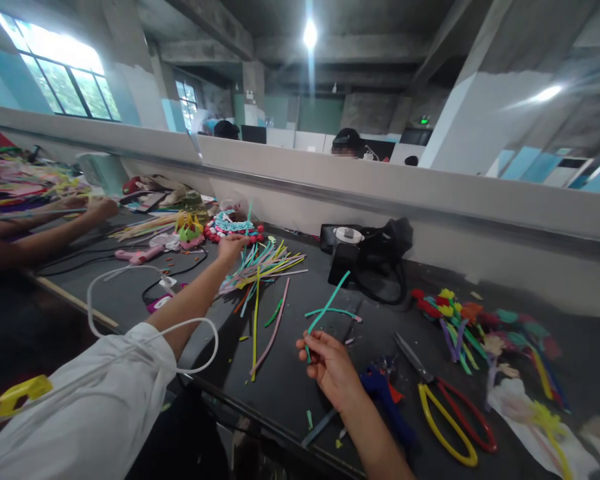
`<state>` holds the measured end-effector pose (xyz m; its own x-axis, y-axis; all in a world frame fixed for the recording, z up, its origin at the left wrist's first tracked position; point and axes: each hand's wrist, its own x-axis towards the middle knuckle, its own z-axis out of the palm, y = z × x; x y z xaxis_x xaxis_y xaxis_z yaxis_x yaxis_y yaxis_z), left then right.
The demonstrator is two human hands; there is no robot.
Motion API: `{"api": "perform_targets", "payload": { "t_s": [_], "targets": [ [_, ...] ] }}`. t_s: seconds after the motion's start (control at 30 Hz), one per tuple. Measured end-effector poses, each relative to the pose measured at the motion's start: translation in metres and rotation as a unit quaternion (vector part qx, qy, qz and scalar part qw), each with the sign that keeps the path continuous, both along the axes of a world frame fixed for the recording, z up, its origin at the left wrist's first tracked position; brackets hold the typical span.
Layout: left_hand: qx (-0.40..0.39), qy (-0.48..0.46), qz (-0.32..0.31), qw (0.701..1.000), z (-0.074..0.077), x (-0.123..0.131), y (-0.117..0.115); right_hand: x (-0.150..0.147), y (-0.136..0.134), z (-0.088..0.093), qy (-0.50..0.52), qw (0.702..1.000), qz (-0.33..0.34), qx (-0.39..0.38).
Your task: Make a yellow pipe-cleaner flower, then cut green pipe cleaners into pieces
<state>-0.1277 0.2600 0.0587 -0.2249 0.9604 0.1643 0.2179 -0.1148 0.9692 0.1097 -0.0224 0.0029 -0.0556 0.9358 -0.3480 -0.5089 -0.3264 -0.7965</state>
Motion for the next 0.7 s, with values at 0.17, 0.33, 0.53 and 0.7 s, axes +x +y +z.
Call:
{"api": "perform_targets", "payload": {
  "t_s": [0.17, 0.33, 0.53, 0.7],
  "targets": [
    [0.078, -0.126, -0.027, 0.989, 0.046, 0.007, -0.009, -0.006, -0.013, 0.004, -0.023, 1.0, 0.0, 0.018],
    [0.068, -0.246, -0.119, 0.96, 0.078, 0.017, -0.049, -0.009, -0.027, 0.015, -0.05, 0.998, 0.0, 0.035],
    [-0.025, -0.368, -0.242, 0.897, 0.058, 0.063, -0.15, -0.009, -0.038, 0.034, -0.093, 0.991, -0.057, 0.074],
    [-0.173, -0.426, -0.276, 0.844, -0.012, 0.105, -0.244, -0.017, -0.055, 0.029, -0.155, 0.983, -0.063, 0.071]
  ]
}}
